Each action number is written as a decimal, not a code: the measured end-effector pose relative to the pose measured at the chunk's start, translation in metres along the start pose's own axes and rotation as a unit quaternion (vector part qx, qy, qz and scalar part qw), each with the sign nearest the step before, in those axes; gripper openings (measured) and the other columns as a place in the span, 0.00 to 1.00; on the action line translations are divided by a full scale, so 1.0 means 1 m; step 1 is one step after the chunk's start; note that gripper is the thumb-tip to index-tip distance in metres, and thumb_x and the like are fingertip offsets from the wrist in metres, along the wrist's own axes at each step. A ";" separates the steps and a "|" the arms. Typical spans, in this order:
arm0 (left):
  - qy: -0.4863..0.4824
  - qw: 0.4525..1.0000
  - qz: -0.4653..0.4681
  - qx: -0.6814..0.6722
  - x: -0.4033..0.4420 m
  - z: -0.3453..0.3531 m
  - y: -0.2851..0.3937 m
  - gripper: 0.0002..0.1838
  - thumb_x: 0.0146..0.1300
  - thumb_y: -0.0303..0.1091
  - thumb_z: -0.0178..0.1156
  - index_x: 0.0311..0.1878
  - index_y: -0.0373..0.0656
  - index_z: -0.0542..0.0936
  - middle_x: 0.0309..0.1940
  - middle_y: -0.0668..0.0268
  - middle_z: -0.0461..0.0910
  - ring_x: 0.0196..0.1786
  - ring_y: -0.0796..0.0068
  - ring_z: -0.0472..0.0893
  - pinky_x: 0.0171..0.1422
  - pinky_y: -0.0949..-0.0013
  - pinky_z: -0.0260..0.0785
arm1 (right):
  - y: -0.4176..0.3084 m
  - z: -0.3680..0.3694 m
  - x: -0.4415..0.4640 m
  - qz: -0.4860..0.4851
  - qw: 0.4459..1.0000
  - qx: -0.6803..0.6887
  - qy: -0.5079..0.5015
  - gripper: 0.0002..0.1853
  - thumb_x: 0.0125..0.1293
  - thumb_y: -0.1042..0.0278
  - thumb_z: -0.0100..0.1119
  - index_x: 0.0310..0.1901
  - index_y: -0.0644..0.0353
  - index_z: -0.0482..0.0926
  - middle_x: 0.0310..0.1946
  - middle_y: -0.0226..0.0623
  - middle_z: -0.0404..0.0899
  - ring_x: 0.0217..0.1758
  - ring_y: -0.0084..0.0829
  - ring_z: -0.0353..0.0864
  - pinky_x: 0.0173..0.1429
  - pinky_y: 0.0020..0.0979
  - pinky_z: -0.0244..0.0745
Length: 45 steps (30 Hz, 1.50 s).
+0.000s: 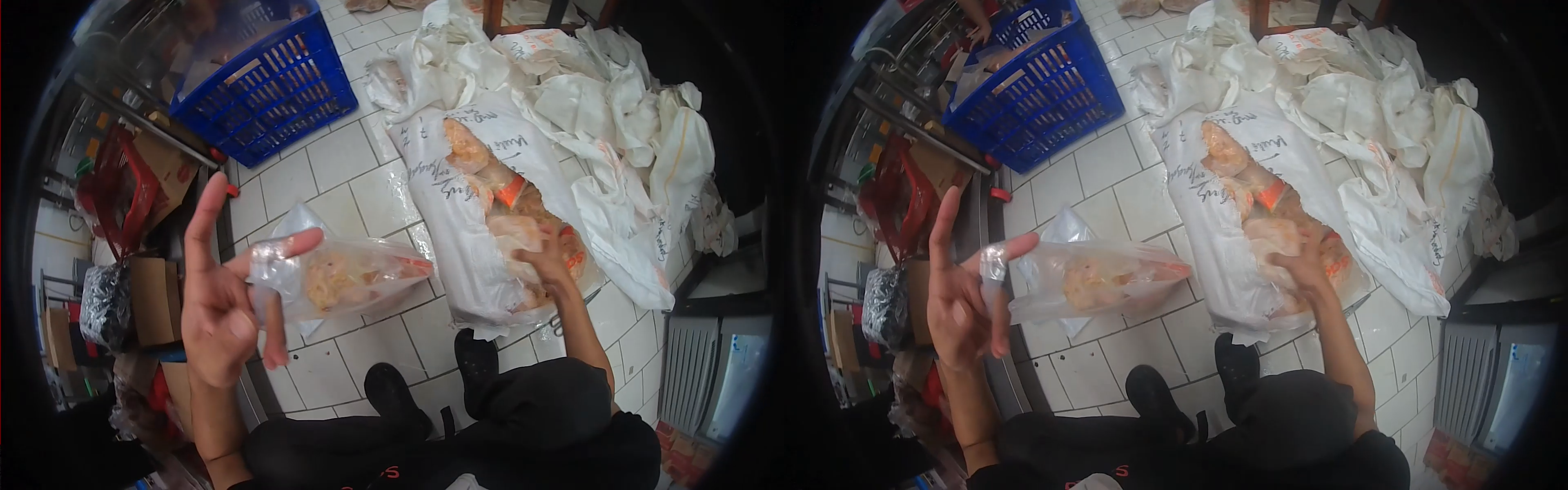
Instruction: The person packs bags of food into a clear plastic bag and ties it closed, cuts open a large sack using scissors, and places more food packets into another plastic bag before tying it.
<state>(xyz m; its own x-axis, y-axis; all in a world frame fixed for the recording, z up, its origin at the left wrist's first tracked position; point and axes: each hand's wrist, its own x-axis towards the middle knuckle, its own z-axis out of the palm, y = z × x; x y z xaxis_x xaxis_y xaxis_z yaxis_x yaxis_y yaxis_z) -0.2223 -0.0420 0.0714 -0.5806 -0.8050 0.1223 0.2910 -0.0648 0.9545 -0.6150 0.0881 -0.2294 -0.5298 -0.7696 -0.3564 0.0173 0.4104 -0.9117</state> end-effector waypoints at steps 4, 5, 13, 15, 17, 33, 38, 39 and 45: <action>0.005 0.999 -0.033 0.012 -0.006 0.011 -0.002 0.64 0.55 0.41 0.71 0.77 0.45 0.28 0.62 0.26 0.66 0.19 0.71 0.81 0.22 0.78 0.74 | -0.050 -0.046 -0.036 -0.092 0.995 0.046 0.008 0.48 0.46 0.77 0.76 0.66 0.55 0.54 0.56 0.44 0.70 0.59 0.37 0.76 0.59 0.37 0.78; -0.035 0.999 -0.018 0.025 -0.002 0.012 -0.005 0.62 0.59 0.45 0.68 0.77 0.44 0.26 0.62 0.23 0.64 0.19 0.70 0.82 0.22 0.77 0.76 | -0.084 -0.047 -0.055 -0.143 0.987 0.078 -0.013 0.49 0.44 0.76 0.77 0.66 0.55 0.55 0.57 0.42 0.69 0.61 0.37 0.74 0.63 0.38 0.74; -0.081 0.997 -0.006 -0.017 0.028 0.011 -0.025 0.51 0.69 0.50 0.56 0.78 0.46 0.30 0.66 0.22 0.57 0.21 0.68 0.82 0.20 0.76 0.74 | -0.123 0.102 -0.063 -0.555 0.788 0.025 -0.266 0.48 0.44 0.74 0.81 0.66 0.42 0.61 0.66 0.48 0.63 0.71 0.50 0.65 0.69 0.52 0.67; -0.072 0.997 -0.006 -0.010 0.026 0.009 -0.025 0.51 0.69 0.50 0.56 0.78 0.45 0.31 0.65 0.22 0.58 0.21 0.69 0.82 0.20 0.77 0.74 | -0.100 0.171 -0.060 -0.572 0.765 -0.041 -0.293 0.36 0.51 0.74 0.75 0.62 0.46 0.70 0.67 0.50 0.62 0.71 0.52 0.64 0.69 0.51 0.66; -0.041 0.999 -0.004 -0.006 0.022 0.007 -0.026 0.50 0.68 0.49 0.56 0.78 0.43 0.32 0.64 0.25 0.61 0.21 0.72 0.81 0.21 0.77 0.74 | -0.090 0.184 -0.060 -0.551 0.764 -0.112 -0.317 0.32 0.53 0.73 0.73 0.61 0.47 0.73 0.67 0.50 0.61 0.71 0.52 0.64 0.70 0.50 0.66; 0.009 0.985 -0.082 0.149 0.021 -0.019 -0.054 0.52 0.62 0.53 0.63 0.76 0.35 0.45 0.58 0.37 0.74 0.19 0.80 0.79 0.18 0.83 0.69 | 0.054 0.021 0.011 0.066 0.910 -0.410 -0.005 0.63 0.43 0.47 0.74 0.75 0.64 0.43 0.71 0.64 0.52 0.75 0.59 0.53 0.76 0.44 0.56; 0.027 0.985 -0.096 0.144 0.011 -0.020 -0.051 0.50 0.61 0.48 0.63 0.76 0.37 0.46 0.58 0.40 0.76 0.19 0.79 0.78 0.20 0.81 0.69 | 0.058 0.026 -0.005 0.114 0.898 -0.415 0.094 0.68 0.41 0.44 0.75 0.75 0.66 0.39 0.71 0.68 0.51 0.76 0.61 0.51 0.76 0.45 0.55; 0.027 0.985 -0.107 0.134 0.008 -0.022 -0.050 0.48 0.61 0.43 0.63 0.76 0.39 0.46 0.58 0.41 0.75 0.20 0.79 0.78 0.21 0.80 0.70 | 0.058 0.025 -0.008 0.168 0.897 -0.401 0.084 0.69 0.41 0.45 0.75 0.75 0.66 0.38 0.72 0.66 0.49 0.77 0.60 0.49 0.77 0.47 0.53; 0.024 0.985 -0.115 0.123 0.001 -0.029 -0.051 0.49 0.61 0.41 0.62 0.77 0.43 0.42 0.60 0.40 0.73 0.21 0.78 0.79 0.22 0.79 0.71 | 0.041 0.018 -0.017 0.189 0.924 -0.329 0.054 0.67 0.41 0.49 0.77 0.75 0.68 0.41 0.73 0.63 0.52 0.76 0.55 0.56 0.75 0.42 0.59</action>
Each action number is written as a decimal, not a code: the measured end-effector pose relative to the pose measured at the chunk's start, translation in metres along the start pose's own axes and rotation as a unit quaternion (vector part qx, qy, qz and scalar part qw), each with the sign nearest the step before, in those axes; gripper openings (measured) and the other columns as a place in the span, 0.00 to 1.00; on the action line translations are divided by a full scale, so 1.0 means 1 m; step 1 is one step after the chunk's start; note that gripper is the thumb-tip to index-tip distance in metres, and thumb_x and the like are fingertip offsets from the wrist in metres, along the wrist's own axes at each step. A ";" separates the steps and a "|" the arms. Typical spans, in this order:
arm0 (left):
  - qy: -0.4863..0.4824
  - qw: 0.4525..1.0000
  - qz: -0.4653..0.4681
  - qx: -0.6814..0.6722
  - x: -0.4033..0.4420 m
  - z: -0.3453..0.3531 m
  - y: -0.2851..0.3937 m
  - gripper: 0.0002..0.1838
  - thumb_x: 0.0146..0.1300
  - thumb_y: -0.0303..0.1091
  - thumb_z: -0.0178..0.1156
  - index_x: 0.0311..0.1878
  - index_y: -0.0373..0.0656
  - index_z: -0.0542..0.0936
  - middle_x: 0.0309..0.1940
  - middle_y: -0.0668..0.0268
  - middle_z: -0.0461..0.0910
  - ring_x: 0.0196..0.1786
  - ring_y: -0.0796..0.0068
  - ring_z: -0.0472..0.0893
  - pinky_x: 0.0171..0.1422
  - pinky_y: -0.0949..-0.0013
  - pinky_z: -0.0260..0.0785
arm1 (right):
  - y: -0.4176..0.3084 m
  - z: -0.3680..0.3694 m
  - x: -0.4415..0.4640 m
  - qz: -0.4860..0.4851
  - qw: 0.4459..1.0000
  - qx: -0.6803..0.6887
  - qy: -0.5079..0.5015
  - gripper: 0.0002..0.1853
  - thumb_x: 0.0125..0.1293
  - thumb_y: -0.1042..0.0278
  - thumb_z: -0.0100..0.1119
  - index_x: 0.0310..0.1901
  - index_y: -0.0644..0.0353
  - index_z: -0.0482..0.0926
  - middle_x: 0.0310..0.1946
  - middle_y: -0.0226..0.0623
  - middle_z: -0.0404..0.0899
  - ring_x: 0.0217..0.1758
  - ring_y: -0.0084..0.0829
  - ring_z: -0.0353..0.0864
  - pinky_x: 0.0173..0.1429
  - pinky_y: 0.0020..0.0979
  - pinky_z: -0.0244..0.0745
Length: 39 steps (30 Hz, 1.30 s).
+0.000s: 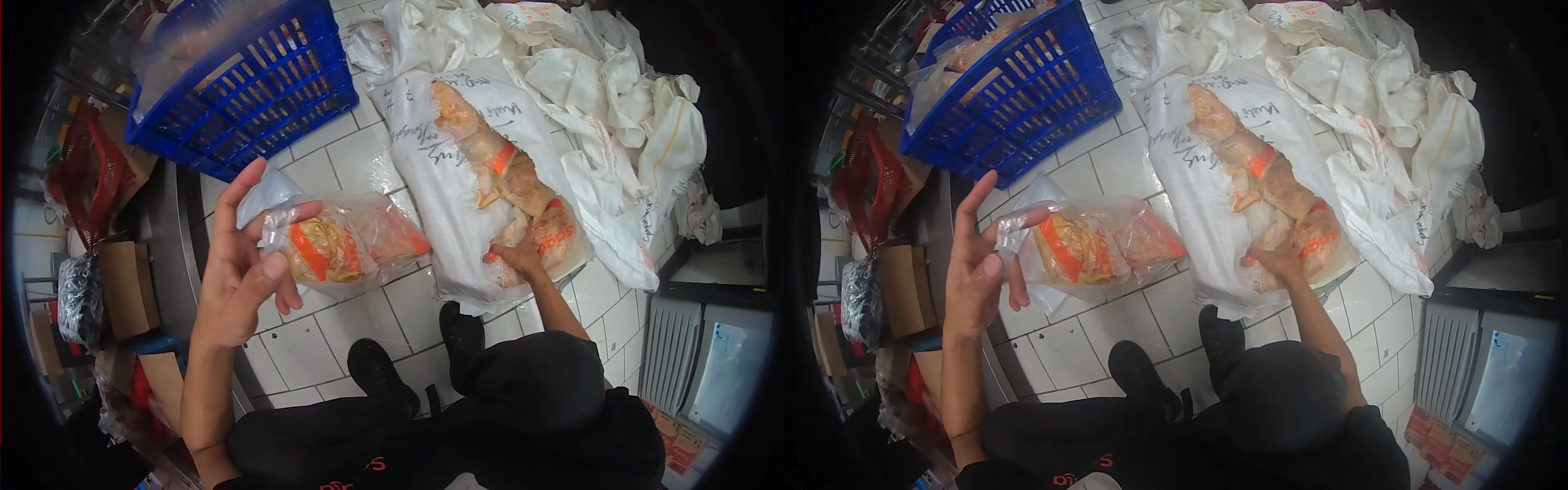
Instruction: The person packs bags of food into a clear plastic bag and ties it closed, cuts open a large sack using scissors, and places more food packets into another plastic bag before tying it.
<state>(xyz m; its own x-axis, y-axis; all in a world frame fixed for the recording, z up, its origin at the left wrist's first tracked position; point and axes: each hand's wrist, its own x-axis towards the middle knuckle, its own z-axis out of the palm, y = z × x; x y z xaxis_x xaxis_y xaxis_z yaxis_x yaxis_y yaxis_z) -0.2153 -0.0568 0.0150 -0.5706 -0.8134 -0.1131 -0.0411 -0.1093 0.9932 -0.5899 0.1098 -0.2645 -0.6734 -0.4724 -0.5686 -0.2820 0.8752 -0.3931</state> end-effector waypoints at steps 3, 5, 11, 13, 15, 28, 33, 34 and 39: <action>-0.007 1.000 0.003 -0.010 -0.003 -0.006 -0.002 0.51 0.62 0.43 0.62 0.78 0.45 0.37 0.61 0.39 0.72 0.21 0.76 0.80 0.22 0.78 0.73 | 0.011 -0.007 0.010 -0.044 0.995 0.091 -0.010 0.61 0.43 0.53 0.75 0.75 0.68 0.47 0.71 0.55 0.61 0.72 0.46 0.66 0.72 0.37 0.64; -0.004 1.000 -0.008 -0.013 -0.004 -0.008 -0.002 0.54 0.60 0.48 0.64 0.77 0.44 0.38 0.61 0.36 0.71 0.20 0.74 0.81 0.20 0.78 0.74 | 0.026 -0.001 0.022 0.010 0.991 0.129 -0.047 0.57 0.47 0.57 0.73 0.74 0.67 0.49 0.72 0.54 0.60 0.73 0.43 0.65 0.72 0.37 0.65; -0.014 0.998 -0.008 -0.056 -0.006 -0.018 -0.007 0.58 0.58 0.54 0.65 0.78 0.47 0.35 0.65 0.29 0.63 0.19 0.70 0.83 0.18 0.77 0.75 | 0.042 -0.035 0.007 -0.089 0.640 0.746 -0.160 0.44 0.58 0.61 0.67 0.71 0.65 0.54 0.62 0.48 0.70 0.61 0.45 0.74 0.60 0.43 0.75; -0.021 0.998 -0.005 -0.065 -0.007 -0.015 -0.011 0.58 0.58 0.55 0.65 0.78 0.47 0.34 0.66 0.28 0.61 0.20 0.70 0.83 0.18 0.77 0.75 | 0.025 -0.058 0.001 -0.074 0.797 0.586 -0.129 0.42 0.58 0.56 0.68 0.69 0.64 0.59 0.57 0.45 0.73 0.58 0.41 0.76 0.60 0.40 0.74; -0.033 0.998 0.010 -0.043 -0.003 -0.011 -0.012 0.58 0.58 0.55 0.65 0.78 0.48 0.35 0.67 0.28 0.60 0.20 0.71 0.82 0.19 0.77 0.75 | -0.006 -0.060 -0.007 -0.048 0.946 0.305 -0.099 0.44 0.57 0.48 0.70 0.69 0.63 0.62 0.56 0.46 0.75 0.59 0.40 0.76 0.63 0.39 0.72; -0.012 1.000 -0.006 0.014 -0.012 -0.001 -0.013 0.57 0.58 0.56 0.64 0.78 0.48 0.38 0.66 0.32 0.64 0.19 0.77 0.80 0.21 0.78 0.73 | -0.039 0.023 0.021 -0.068 0.987 0.110 0.092 0.36 0.62 0.45 0.57 0.55 0.78 0.75 0.51 0.66 0.78 0.58 0.57 0.78 0.65 0.44 0.68; 0.021 0.999 0.021 -0.025 -0.016 -0.007 -0.011 0.52 0.63 0.56 0.58 0.78 0.47 0.38 0.67 0.30 0.61 0.20 0.76 0.79 0.21 0.79 0.70 | 0.019 0.014 0.034 -0.124 0.916 0.359 0.130 0.23 0.67 0.63 0.59 0.56 0.75 0.76 0.51 0.50 0.81 0.51 0.42 0.81 0.60 0.38 0.71; 0.025 0.999 0.021 -0.025 -0.015 -0.007 -0.011 0.52 0.63 0.56 0.58 0.78 0.47 0.38 0.67 0.30 0.61 0.20 0.76 0.79 0.21 0.79 0.70 | 0.013 0.008 0.024 -0.127 0.916 0.358 0.127 0.23 0.67 0.63 0.59 0.56 0.75 0.76 0.51 0.50 0.81 0.51 0.42 0.81 0.60 0.38 0.71; 0.010 0.997 0.053 -0.046 -0.005 -0.007 -0.013 0.45 0.69 0.54 0.49 0.79 0.48 0.37 0.67 0.28 0.60 0.20 0.76 0.79 0.21 0.79 0.69 | -0.053 -0.071 -0.064 -0.266 0.794 0.544 0.057 0.20 0.72 0.61 0.58 0.56 0.71 0.77 0.47 0.36 0.81 0.46 0.27 0.81 0.50 0.26 0.74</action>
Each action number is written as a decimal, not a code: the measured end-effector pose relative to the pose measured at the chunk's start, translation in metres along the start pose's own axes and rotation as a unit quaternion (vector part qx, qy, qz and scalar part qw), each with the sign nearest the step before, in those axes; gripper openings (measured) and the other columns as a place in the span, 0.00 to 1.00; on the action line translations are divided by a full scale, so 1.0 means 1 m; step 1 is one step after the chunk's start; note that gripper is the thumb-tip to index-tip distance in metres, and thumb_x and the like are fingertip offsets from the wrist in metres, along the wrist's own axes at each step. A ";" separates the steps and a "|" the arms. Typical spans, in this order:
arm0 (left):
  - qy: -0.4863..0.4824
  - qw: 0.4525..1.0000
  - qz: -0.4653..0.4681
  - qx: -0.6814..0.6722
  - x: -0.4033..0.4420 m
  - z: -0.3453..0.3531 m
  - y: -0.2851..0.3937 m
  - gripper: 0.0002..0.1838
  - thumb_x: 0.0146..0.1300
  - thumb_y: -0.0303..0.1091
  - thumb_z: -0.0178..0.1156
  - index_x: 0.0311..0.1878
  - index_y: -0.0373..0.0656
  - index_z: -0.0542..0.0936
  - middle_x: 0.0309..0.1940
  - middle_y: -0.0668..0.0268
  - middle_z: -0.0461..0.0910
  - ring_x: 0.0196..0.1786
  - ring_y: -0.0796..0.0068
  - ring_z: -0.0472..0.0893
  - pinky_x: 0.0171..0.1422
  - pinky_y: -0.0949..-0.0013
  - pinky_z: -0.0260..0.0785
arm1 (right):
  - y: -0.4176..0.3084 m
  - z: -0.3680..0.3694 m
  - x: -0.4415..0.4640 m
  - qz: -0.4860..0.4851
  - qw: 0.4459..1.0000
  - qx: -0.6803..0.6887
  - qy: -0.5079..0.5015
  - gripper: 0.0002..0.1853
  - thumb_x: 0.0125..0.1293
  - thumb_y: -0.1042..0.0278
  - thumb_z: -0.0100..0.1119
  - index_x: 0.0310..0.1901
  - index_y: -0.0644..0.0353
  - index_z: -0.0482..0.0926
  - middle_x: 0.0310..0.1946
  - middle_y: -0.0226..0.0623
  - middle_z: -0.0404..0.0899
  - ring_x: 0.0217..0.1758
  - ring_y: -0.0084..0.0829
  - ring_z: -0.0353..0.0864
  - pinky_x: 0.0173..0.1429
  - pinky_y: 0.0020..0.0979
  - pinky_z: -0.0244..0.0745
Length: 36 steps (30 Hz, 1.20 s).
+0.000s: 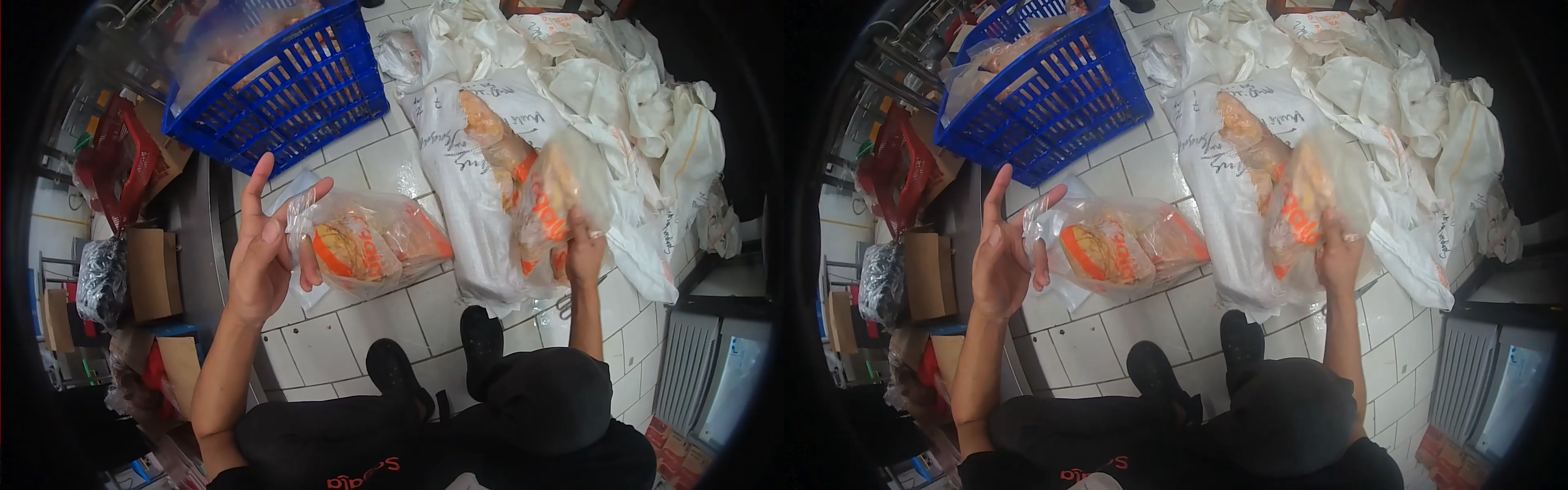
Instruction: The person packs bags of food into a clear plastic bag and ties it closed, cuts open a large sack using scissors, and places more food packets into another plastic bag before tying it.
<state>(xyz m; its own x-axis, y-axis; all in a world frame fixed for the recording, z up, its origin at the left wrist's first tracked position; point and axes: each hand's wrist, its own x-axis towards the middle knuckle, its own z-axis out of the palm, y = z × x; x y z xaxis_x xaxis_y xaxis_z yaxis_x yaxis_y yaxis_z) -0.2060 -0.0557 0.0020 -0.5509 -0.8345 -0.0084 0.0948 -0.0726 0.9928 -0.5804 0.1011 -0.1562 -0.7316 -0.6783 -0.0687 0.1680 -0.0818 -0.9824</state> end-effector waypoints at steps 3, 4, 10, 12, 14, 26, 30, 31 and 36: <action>0.006 0.997 0.012 -0.081 0.013 -0.003 -0.004 0.39 0.72 0.54 0.44 0.78 0.47 0.43 0.67 0.26 0.58 0.21 0.75 0.79 0.22 0.80 0.70 | -0.035 0.033 -0.004 -0.029 0.998 0.037 -0.035 0.20 0.74 0.60 0.56 0.55 0.71 0.78 0.40 0.33 0.82 0.40 0.25 0.81 0.45 0.25 0.76; 0.007 0.997 0.012 -0.082 0.017 -0.002 -0.001 0.39 0.72 0.54 0.44 0.78 0.47 0.43 0.67 0.26 0.58 0.21 0.75 0.79 0.22 0.80 0.70 | -0.031 0.051 -0.014 -0.096 0.988 -0.118 -0.029 0.18 0.74 0.61 0.55 0.53 0.70 0.79 0.37 0.33 0.82 0.38 0.25 0.81 0.43 0.26 0.76; 0.058 0.975 0.013 -0.214 0.032 -0.002 0.011 0.31 0.75 0.54 0.39 0.74 0.49 0.57 0.64 0.23 0.61 0.25 0.71 0.80 0.26 0.76 0.70 | 0.043 0.166 -0.046 -0.142 0.835 -0.158 -0.508 0.20 0.68 0.69 0.55 0.60 0.65 0.74 0.58 0.50 0.77 0.57 0.41 0.80 0.60 0.36 0.74; 0.045 0.985 0.016 -0.166 0.030 -0.010 0.012 0.31 0.75 0.55 0.38 0.74 0.49 0.57 0.65 0.25 0.61 0.26 0.72 0.80 0.26 0.77 0.69 | 0.077 0.175 -0.042 -0.234 0.786 -0.235 -0.522 0.20 0.67 0.70 0.56 0.60 0.65 0.75 0.56 0.51 0.78 0.56 0.42 0.80 0.61 0.35 0.75; 0.160 0.970 0.012 -0.184 0.025 -0.029 0.006 0.33 0.75 0.54 0.41 0.74 0.44 0.55 0.68 0.27 0.58 0.21 0.74 0.77 0.28 0.77 0.72 | 0.100 0.160 -0.038 -0.374 0.774 -0.278 -0.429 0.16 0.67 0.70 0.56 0.54 0.65 0.78 0.47 0.49 0.82 0.49 0.39 0.83 0.53 0.32 0.78; 0.131 0.987 0.006 0.088 0.024 -0.043 -0.013 0.39 0.69 0.45 0.55 0.76 0.44 0.49 0.64 0.39 0.71 0.20 0.84 0.74 0.25 0.83 0.68 | 0.100 -0.101 0.040 0.020 0.709 -0.701 -0.069 0.59 0.37 0.57 0.80 0.71 0.60 0.55 0.71 0.53 0.59 0.74 0.59 0.55 0.75 0.55 0.51; 0.129 0.984 0.006 0.121 0.019 -0.043 -0.011 0.38 0.69 0.44 0.55 0.76 0.43 0.50 0.63 0.40 0.72 0.20 0.85 0.73 0.26 0.84 0.68 | 0.123 -0.112 0.068 0.019 0.645 -0.750 -0.146 0.66 0.30 0.58 0.79 0.73 0.63 0.49 0.70 0.53 0.59 0.75 0.52 0.56 0.77 0.45 0.52; 0.130 0.983 0.007 0.126 0.016 -0.044 -0.010 0.39 0.69 0.42 0.56 0.76 0.42 0.50 0.62 0.42 0.74 0.20 0.84 0.73 0.25 0.83 0.67 | 0.146 -0.130 0.090 0.044 0.625 -0.761 -0.166 0.69 0.27 0.56 0.79 0.74 0.61 0.48 0.72 0.52 0.57 0.76 0.50 0.55 0.78 0.45 0.53; 0.153 0.976 -0.017 0.153 -0.001 -0.057 -0.015 0.38 0.69 0.45 0.55 0.76 0.44 0.50 0.62 0.42 0.74 0.20 0.85 0.72 0.25 0.84 0.67 | 0.081 -0.082 0.092 0.110 0.447 -0.872 -0.167 0.69 0.27 0.47 0.77 0.73 0.65 0.49 0.68 0.60 0.61 0.73 0.55 0.61 0.74 0.47 0.60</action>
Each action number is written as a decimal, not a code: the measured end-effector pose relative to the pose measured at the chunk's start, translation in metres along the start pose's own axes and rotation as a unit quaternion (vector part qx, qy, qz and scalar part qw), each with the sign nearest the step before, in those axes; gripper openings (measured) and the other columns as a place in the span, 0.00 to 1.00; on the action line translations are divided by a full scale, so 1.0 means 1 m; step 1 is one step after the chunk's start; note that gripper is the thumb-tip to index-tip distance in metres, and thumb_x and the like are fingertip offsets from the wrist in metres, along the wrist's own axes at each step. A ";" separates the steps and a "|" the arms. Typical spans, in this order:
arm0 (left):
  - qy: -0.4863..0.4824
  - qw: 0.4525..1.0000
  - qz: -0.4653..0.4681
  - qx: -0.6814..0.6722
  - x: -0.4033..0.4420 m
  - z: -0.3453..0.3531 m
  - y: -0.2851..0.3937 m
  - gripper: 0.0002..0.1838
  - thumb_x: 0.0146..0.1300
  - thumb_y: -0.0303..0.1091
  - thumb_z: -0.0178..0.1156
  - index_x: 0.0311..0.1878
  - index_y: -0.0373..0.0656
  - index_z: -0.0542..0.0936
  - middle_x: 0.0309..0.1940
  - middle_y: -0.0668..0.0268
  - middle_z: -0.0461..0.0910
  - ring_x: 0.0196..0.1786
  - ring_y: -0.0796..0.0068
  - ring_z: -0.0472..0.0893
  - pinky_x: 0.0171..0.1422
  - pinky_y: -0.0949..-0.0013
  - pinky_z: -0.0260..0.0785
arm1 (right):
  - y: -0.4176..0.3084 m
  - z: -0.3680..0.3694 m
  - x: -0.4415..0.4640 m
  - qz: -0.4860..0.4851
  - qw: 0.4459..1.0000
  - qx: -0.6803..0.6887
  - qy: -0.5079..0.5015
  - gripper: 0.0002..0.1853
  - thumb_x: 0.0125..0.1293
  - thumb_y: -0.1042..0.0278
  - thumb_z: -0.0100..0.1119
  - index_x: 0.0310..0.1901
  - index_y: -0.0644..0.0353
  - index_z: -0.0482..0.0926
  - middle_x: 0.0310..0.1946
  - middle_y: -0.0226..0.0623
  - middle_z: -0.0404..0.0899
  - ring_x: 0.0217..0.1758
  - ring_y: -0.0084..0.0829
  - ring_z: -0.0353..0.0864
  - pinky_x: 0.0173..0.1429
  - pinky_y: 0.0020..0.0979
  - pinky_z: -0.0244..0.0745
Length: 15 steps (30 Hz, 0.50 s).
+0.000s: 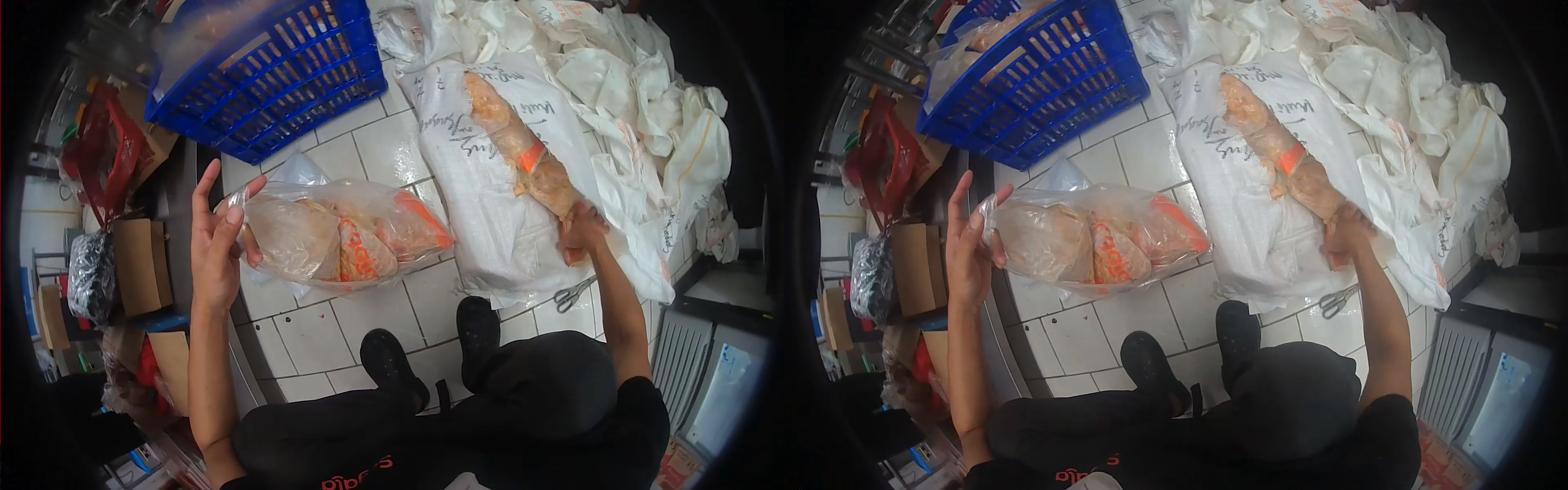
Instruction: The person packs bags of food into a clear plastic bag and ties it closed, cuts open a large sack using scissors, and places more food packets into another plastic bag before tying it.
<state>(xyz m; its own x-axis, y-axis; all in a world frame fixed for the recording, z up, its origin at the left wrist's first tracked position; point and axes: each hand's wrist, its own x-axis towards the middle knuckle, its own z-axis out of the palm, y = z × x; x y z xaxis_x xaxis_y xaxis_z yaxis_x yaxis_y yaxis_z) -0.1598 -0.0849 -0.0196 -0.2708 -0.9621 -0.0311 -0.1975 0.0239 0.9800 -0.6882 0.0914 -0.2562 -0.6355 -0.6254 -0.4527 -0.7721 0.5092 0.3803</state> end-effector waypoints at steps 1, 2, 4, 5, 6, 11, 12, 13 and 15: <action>0.009 1.000 -0.012 -0.008 0.000 -0.004 -0.005 0.38 0.69 0.45 0.55 0.76 0.44 0.51 0.61 0.43 0.74 0.20 0.85 0.72 0.25 0.84 0.67 | 0.006 -0.001 0.003 -0.016 0.997 0.074 -0.030 0.68 0.27 0.47 0.76 0.73 0.66 0.50 0.67 0.60 0.62 0.72 0.55 0.62 0.74 0.46 0.60; 0.019 0.999 -0.026 -0.016 -0.002 -0.007 -0.010 0.38 0.69 0.45 0.54 0.76 0.43 0.51 0.61 0.44 0.75 0.20 0.85 0.72 0.25 0.83 0.67 | 0.014 0.000 0.005 -0.032 0.987 0.146 -0.061 0.67 0.27 0.48 0.76 0.72 0.66 0.52 0.67 0.59 0.63 0.72 0.56 0.62 0.74 0.45 0.61; 0.031 0.998 -0.043 -0.032 -0.006 -0.010 -0.017 0.37 0.69 0.45 0.54 0.76 0.43 0.52 0.60 0.45 0.75 0.21 0.84 0.72 0.25 0.83 0.67 | 0.028 0.003 0.001 -0.054 0.967 0.230 -0.090 0.60 0.33 0.51 0.73 0.71 0.67 0.56 0.65 0.54 0.65 0.69 0.50 0.66 0.72 0.41 0.63; 0.033 0.997 -0.057 -0.043 -0.006 -0.011 -0.020 0.37 0.69 0.45 0.54 0.75 0.43 0.52 0.59 0.45 0.76 0.21 0.84 0.73 0.25 0.83 0.68 | 0.034 0.002 -0.006 -0.104 0.916 0.366 -0.129 0.58 0.36 0.53 0.72 0.71 0.68 0.56 0.65 0.53 0.65 0.69 0.46 0.67 0.69 0.38 0.66; 0.032 0.997 -0.058 -0.039 -0.006 -0.014 -0.023 0.37 0.69 0.45 0.54 0.75 0.43 0.52 0.59 0.45 0.76 0.21 0.84 0.73 0.25 0.83 0.68 | 0.037 0.003 -0.015 -0.150 0.840 0.494 -0.165 0.56 0.38 0.55 0.71 0.71 0.70 0.55 0.66 0.52 0.65 0.69 0.43 0.67 0.67 0.35 0.69; 0.034 0.985 -0.155 -0.063 -0.013 -0.027 -0.049 0.33 0.69 0.44 0.57 0.72 0.43 0.59 0.46 0.57 0.82 0.19 0.81 0.72 0.26 0.79 0.68 | 0.029 0.025 -0.048 -0.169 0.567 0.796 -0.129 0.47 0.39 0.70 0.60 0.69 0.67 0.61 0.63 0.39 0.67 0.68 0.34 0.66 0.74 0.31 0.55; 0.053 0.980 -0.183 -0.060 -0.016 -0.031 -0.055 0.33 0.69 0.45 0.57 0.71 0.43 0.60 0.40 0.60 0.82 0.19 0.81 0.73 0.26 0.79 0.68 | 0.021 0.017 -0.059 -0.170 0.565 0.797 -0.132 0.47 0.39 0.70 0.60 0.69 0.67 0.61 0.63 0.39 0.67 0.68 0.34 0.66 0.74 0.31 0.55; 0.056 0.972 -0.217 -0.066 -0.020 -0.039 -0.060 0.33 0.67 0.45 0.61 0.70 0.42 0.61 0.36 0.64 0.79 0.21 0.80 0.73 0.25 0.79 0.67 | 0.015 0.002 -0.071 -0.174 0.578 0.793 -0.088 0.48 0.39 0.70 0.60 0.69 0.66 0.61 0.63 0.39 0.66 0.69 0.34 0.66 0.74 0.31 0.56; 0.087 0.961 -0.262 -0.003 -0.028 -0.044 -0.071 0.33 0.66 0.43 0.61 0.69 0.40 0.62 0.35 0.65 0.79 0.21 0.81 0.73 0.25 0.80 0.67 | 0.012 -0.017 -0.094 -0.183 0.661 0.728 -0.003 0.49 0.40 0.69 0.60 0.71 0.63 0.58 0.64 0.40 0.66 0.70 0.35 0.64 0.74 0.34 0.57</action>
<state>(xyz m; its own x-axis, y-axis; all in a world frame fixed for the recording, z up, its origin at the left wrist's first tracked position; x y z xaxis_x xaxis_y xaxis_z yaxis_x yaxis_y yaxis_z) -0.0964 -0.0720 -0.0800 0.0272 -0.8723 -0.4882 -0.2580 -0.4779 0.8396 -0.6376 0.1459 -0.1951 -0.4019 -0.8637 -0.3041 -0.0598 0.3562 -0.9325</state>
